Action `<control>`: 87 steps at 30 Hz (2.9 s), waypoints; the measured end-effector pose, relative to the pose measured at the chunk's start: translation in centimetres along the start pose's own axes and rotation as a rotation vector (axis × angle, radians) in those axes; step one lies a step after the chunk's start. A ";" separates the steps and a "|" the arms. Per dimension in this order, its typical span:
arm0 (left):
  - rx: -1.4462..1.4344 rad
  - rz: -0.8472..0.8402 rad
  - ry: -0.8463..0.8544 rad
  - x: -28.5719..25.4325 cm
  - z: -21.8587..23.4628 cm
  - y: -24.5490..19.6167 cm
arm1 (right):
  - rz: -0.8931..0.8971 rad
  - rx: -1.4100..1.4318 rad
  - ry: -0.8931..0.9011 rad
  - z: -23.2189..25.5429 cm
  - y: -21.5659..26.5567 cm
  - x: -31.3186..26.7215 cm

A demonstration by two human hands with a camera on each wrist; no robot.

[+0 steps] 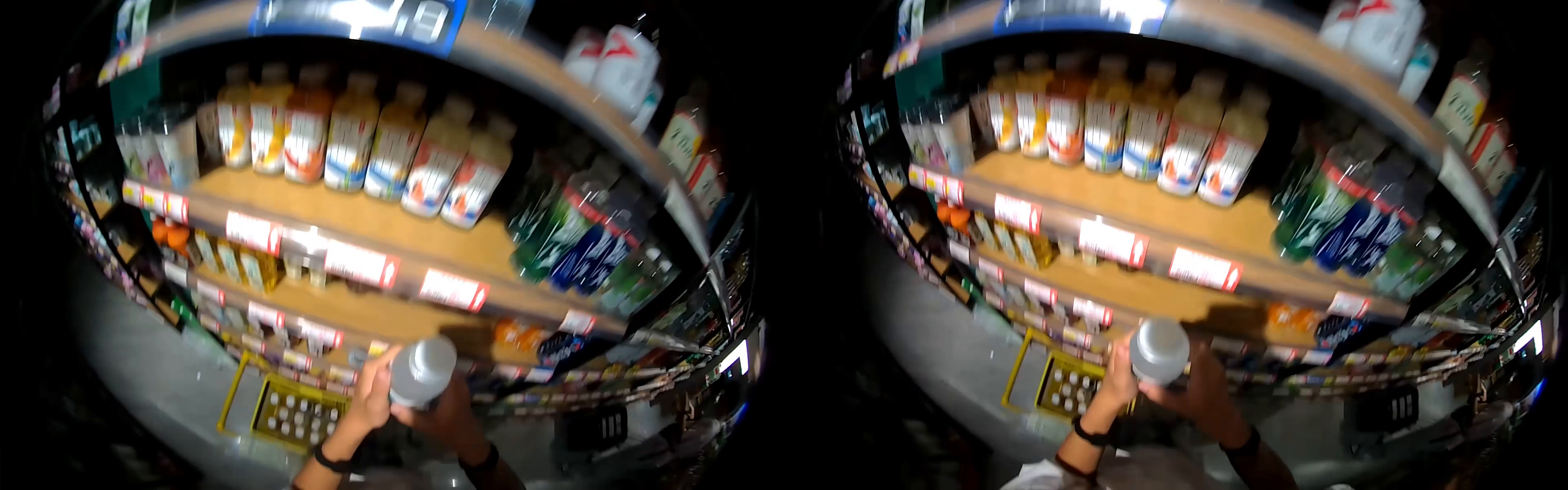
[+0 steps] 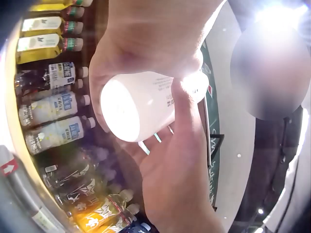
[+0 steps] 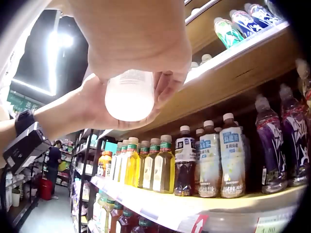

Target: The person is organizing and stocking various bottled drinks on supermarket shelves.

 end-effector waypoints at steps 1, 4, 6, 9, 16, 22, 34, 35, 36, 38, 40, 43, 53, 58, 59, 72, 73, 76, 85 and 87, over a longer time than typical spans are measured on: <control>-0.013 0.078 0.028 -0.5 0.4 0.2 | 0.012 0.056 -0.021 -0.3 0.6 0.0; 0.042 0.059 0.019 -0.8 1.2 0.2 | -0.087 0.005 -0.017 -2.3 0.2 -2.1; 0.003 0.092 0.088 -1.0 1.9 0.6 | -0.214 0.110 -0.039 -3.7 0.2 -3.4; 0.172 0.060 0.117 -1.4 2.3 1.3 | -0.365 0.234 -0.102 -4.8 -0.1 -5.0; 0.223 0.270 0.164 -3.0 -0.4 2.0 | -0.471 0.484 -0.222 -3.0 -1.8 -8.2; 0.095 0.262 0.049 -4.4 -5.4 2.7 | -0.411 0.496 -0.122 1.5 -4.5 -8.6; 0.095 0.304 0.021 -4.8 -8.9 1.0 | -0.426 0.392 -0.096 5.0 -4.7 -8.7; 0.108 0.323 0.039 -5.1 -8.5 0.9 | -0.435 0.420 -0.115 4.9 -4.2 -8.4; 0.097 0.326 0.060 -5.2 -8.1 0.7 | -0.443 0.444 -0.134 4.8 -3.7 -8.2; 0.192 0.397 0.192 -5.4 -6.9 -0.1 | -0.439 0.419 -0.119 4.3 -3.0 -8.4; 0.247 0.361 0.201 -5.3 -6.0 -1.2 | -0.444 0.356 -0.126 3.6 -1.9 -8.5; 0.258 0.442 0.241 -5.1 -4.7 -2.6 | -0.460 0.403 -0.182 1.8 -1.2 -8.8; 0.284 0.205 0.263 -3.8 -2.2 -5.0 | -0.430 0.113 -0.074 2.4 3.2 -5.1; 0.217 -0.020 0.387 -0.8 -1.9 -8.4 | -0.236 -0.067 -0.097 6.1 5.9 -1.3; 0.353 -0.234 0.370 0.4 -1.5 -10.3 | -0.188 -0.108 -0.170 7.3 6.2 -0.7; 1.063 -0.977 -0.005 18.8 3.7 -13.8 | 0.378 -0.554 -0.945 29.8 10.9 19.1; 1.108 -1.014 0.003 18.6 3.5 -14.1 | 0.401 -0.609 -0.960 30.7 10.6 20.4; 1.141 -1.039 0.003 18.5 3.3 -13.8 | 0.345 -0.630 -1.000 31.7 8.0 22.6; 1.226 -0.960 -0.003 18.4 3.2 -13.7 | 0.242 -0.612 -0.784 33.0 6.0 25.0; 1.241 -0.932 -0.008 18.5 3.1 -13.7 | 0.233 -0.600 -0.747 33.2 6.4 25.4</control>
Point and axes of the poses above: each hand's wrist, its own x-axis towards the middle knuckle, its own z-axis out of the back of the hand, y = z × x, the point moved 4 cm from there along x, towards the middle knuckle, and after that the axes turned 1 degree about z, right-handed, at the moved point
